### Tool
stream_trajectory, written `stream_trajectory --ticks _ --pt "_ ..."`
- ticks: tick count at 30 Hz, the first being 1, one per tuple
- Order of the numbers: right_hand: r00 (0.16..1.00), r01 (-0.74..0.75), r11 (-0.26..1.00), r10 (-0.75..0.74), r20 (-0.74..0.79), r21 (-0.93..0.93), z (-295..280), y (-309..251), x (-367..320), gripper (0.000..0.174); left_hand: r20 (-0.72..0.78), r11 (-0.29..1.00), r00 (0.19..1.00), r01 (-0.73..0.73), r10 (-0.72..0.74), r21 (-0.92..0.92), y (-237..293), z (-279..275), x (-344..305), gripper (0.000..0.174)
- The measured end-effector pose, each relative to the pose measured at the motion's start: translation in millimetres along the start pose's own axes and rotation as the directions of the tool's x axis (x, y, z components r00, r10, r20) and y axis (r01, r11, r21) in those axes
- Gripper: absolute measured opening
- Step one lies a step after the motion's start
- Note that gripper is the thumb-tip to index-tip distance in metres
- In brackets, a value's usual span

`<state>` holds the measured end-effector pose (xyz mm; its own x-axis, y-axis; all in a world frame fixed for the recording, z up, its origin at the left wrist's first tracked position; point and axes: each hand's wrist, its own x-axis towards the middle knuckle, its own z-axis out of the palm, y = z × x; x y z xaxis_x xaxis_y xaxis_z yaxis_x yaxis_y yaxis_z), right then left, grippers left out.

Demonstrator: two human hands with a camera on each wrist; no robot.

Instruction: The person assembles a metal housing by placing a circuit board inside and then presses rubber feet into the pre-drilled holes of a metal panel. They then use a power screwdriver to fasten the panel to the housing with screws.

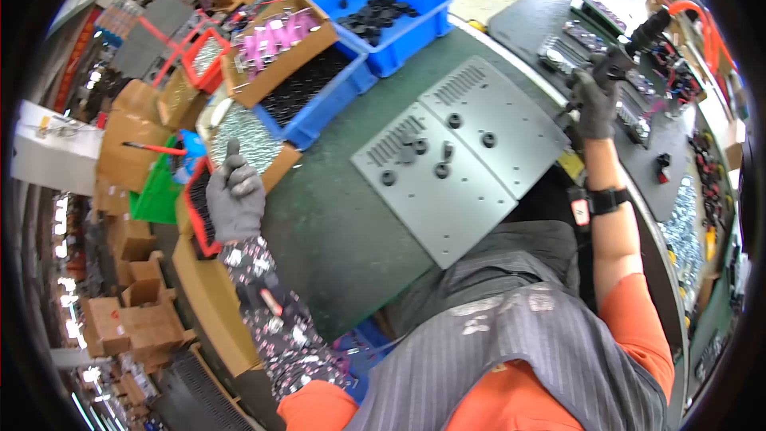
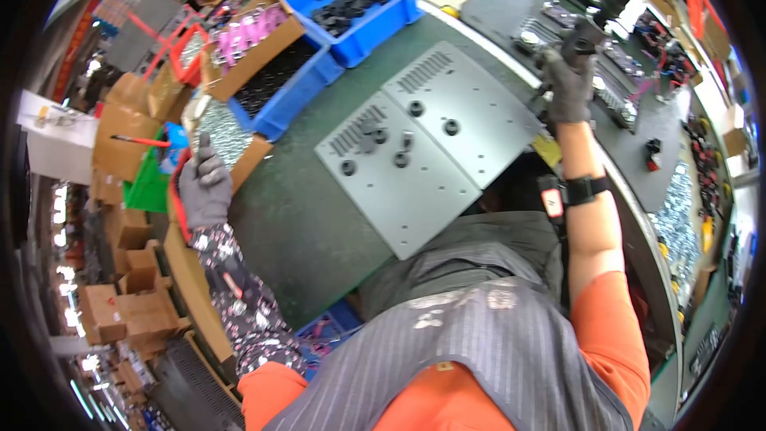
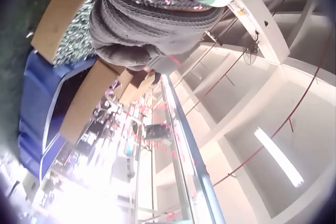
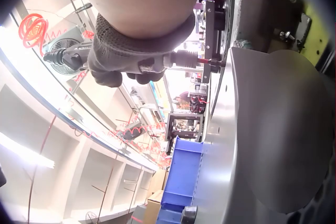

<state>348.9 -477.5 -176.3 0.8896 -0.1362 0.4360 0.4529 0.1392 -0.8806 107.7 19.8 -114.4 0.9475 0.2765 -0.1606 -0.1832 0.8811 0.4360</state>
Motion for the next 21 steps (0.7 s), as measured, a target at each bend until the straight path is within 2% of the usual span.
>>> stream_trajectory --ticks 1,2,3,5,6,7,8,9,11,12,13,14,15,17,18,20,21 --pt "1.000 0.025 1.000 -0.025 -0.012 -0.003 7.6 -4.6 1.2 0.037 0.016 0.999 0.999 0.030 -0.029 -0.023 -14.1 5.4 -7.5 0.036" --pt "0.999 0.043 0.998 -0.042 -0.019 0.035 10.4 -7.1 4.2 0.036 0.113 0.992 0.988 0.115 -0.109 -0.044 -29.3 9.7 -13.3 0.035" --pt "0.998 0.052 0.995 -0.051 -0.025 0.079 13.4 -9.2 5.4 0.035 0.114 0.987 0.982 0.156 -0.152 -0.029 -44.9 16.4 -21.2 0.032" --pt "0.998 0.068 0.993 -0.067 -0.013 0.096 25.5 -27.2 3.4 0.036 0.089 0.984 0.981 0.177 -0.174 -0.034 -79.3 23.2 -35.2 0.027" --pt "0.997 0.073 0.975 -0.074 -0.005 0.209 35.2 -42.1 -1.3 0.035 0.083 0.983 0.981 0.178 -0.174 -0.045 -96.1 28.9 -42.4 0.027" --pt "0.997 0.073 0.945 -0.076 -0.003 0.319 44.3 -56.9 -8.9 0.033 0.005 0.988 0.990 0.142 -0.143 0.060 -113.5 34.8 -49.1 0.026" --pt "0.997 0.040 0.924 -0.063 0.049 0.380 52.4 -70.1 -17.7 0.036 -0.066 0.979 0.992 0.115 -0.105 0.170 -130.2 39.3 -53.9 0.026" --pt "0.992 -0.012 0.906 -0.043 0.120 0.424 60.6 -81.7 -27.4 0.038 -0.069 0.978 0.991 0.122 -0.111 0.167 -146.8 40.6 -55.6 0.026" --pt "0.971 -0.127 0.870 0.011 0.239 0.477 75.6 -105.1 -49.9 0.042 -0.085 0.949 0.956 0.289 -0.280 0.128 -179.1 38.5 -58.6 0.029" --pt "0.917 -0.208 0.755 -0.070 0.393 0.622 79.7 -105.5 -57.8 0.041 -0.084 0.948 0.955 0.293 -0.284 0.123 -192.4 38.7 -59.3 0.029" --pt "0.899 -0.279 0.709 -0.044 0.435 0.648 85.9 -112.7 -69.5 0.044 -0.021 0.926 0.927 0.376 -0.376 0.040 -204.5 38.7 -60.7 0.029" --pt "0.898 -0.284 0.749 -0.011 0.440 0.599 99.1 -128.4 -82.8 0.046 0.048 0.888 0.888 0.459 -0.457 -0.039 -215.0 39.6 -62.9 0.030" --pt "0.848 -0.342 0.711 -0.049 0.528 0.615 100.2 -130.8 -86.8 0.048 0.048 0.886 0.887 0.462 -0.460 -0.045 -223.5 41.6 -64.8 0.030" --pt "0.848 -0.364 0.701 -0.022 0.529 0.614 108.9 -138.1 -97.8 0.051 0.183 0.840 0.846 0.526 -0.501 -0.131 -235.9 46.1 -67.8 0.031" --pt "0.848 -0.364 0.702 -0.022 0.529 0.612 110.2 -139.6 -100.4 0.051 0.172 0.830 0.842 0.536 -0.511 -0.155 -239.3 49.6 -70.2 0.028" --pt "0.822 -0.475 0.565 0.013 0.569 0.674 112.8 -142.1 -104.3 0.053 0.167 0.822 0.836 0.547 -0.523 -0.159 -245.0 47.9 -72.8 0.031" --pt "0.822 -0.475 0.565 0.011 0.570 0.674 115.4 -144.8 -105.8 0.053 0.161 0.815 0.830 0.556 -0.534 -0.162 -247.2 46.9 -73.5 0.034"
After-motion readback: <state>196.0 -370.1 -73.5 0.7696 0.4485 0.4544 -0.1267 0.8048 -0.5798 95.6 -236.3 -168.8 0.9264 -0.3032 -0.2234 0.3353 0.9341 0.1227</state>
